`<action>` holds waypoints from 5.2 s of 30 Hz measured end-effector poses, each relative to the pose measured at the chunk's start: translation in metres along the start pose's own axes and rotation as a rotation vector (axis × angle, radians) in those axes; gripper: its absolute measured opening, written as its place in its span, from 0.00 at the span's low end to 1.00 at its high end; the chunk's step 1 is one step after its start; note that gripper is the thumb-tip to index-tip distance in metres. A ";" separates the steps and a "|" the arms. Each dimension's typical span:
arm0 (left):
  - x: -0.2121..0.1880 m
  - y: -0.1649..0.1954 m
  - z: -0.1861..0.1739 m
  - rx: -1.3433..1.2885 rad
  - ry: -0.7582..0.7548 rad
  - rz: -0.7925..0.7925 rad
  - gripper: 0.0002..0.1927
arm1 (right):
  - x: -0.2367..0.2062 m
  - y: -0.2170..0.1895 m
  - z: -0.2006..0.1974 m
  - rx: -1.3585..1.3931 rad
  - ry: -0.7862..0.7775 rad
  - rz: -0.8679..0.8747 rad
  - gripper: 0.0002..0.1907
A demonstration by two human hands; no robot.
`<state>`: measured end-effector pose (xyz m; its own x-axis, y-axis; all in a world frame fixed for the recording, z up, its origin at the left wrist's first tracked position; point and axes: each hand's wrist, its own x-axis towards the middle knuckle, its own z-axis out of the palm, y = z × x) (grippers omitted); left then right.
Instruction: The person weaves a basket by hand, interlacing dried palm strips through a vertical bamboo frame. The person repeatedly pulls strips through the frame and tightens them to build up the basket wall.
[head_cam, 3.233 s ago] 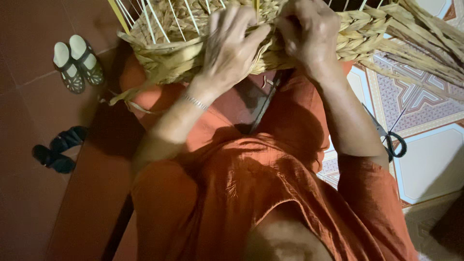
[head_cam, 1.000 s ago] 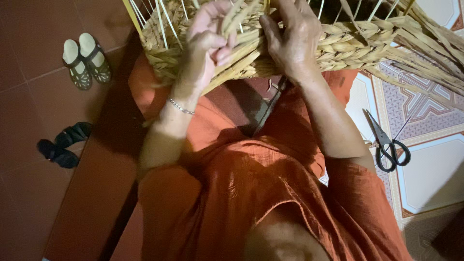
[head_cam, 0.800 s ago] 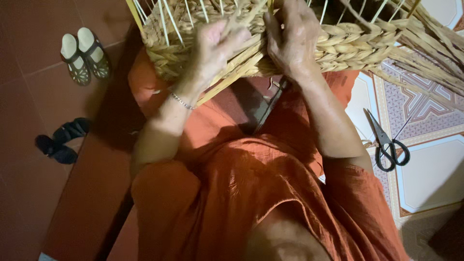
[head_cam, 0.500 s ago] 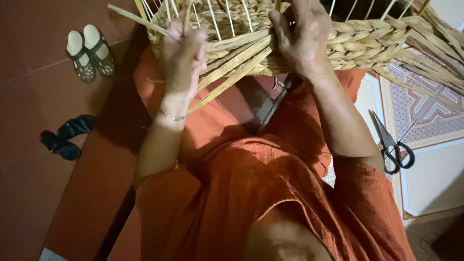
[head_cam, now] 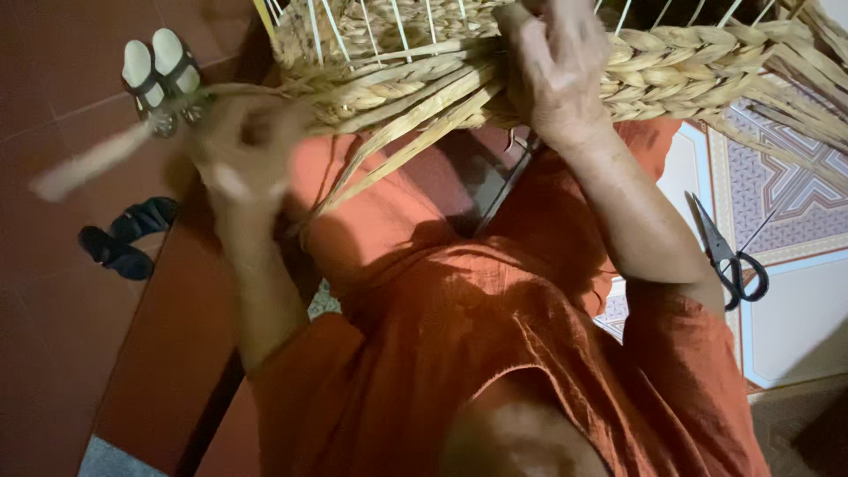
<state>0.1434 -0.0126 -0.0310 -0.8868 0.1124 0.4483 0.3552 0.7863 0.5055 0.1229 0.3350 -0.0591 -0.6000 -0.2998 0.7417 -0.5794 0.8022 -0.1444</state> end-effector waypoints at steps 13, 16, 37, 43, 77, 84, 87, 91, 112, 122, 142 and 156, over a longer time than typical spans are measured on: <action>-0.015 0.051 0.096 0.371 -0.255 0.432 0.09 | 0.031 0.006 -0.059 0.425 -0.397 -0.005 0.21; 0.000 0.049 0.088 0.238 -0.195 0.456 0.03 | 0.029 0.006 -0.052 0.416 -0.400 0.003 0.20; 0.066 0.064 0.171 -0.066 -0.227 0.217 0.07 | -0.001 0.029 -0.023 0.460 -0.371 0.243 0.04; 0.038 0.059 0.150 -0.886 -0.307 -0.225 0.11 | -0.003 0.026 -0.020 0.533 -0.362 0.361 0.05; -0.016 0.024 0.080 -0.028 -0.332 0.371 0.09 | -0.017 0.007 0.019 0.244 -0.078 0.233 0.10; 0.023 0.008 0.024 -0.149 -0.480 -0.056 0.15 | -0.011 0.007 0.021 0.199 -0.045 0.209 0.08; 0.024 -0.007 -0.008 0.147 -0.512 -0.316 0.14 | -0.010 0.007 0.024 0.262 0.055 0.149 0.16; 0.008 -0.002 -0.037 0.498 -0.136 0.050 0.14 | -0.019 -0.001 0.024 0.113 0.126 0.094 0.27; 0.025 0.059 0.097 0.319 0.193 0.565 0.07 | -0.005 0.011 0.013 0.387 -0.253 0.030 0.04; 0.059 0.059 0.138 0.012 -0.700 -0.155 0.10 | -0.003 0.008 0.000 0.527 -0.319 0.273 0.08; 0.012 0.050 0.100 -0.151 -0.044 0.464 0.29 | 0.011 -0.007 -0.008 0.363 -0.294 0.099 0.08; -0.012 0.004 0.096 -0.024 -0.395 0.346 0.07 | -0.006 -0.005 0.023 0.231 -0.089 0.237 0.09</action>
<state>0.1274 0.0479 -0.1053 -0.7589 0.5869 0.2820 0.6493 0.6494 0.3959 0.1166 0.3211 -0.0780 -0.7728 -0.1709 0.6113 -0.5216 0.7197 -0.4582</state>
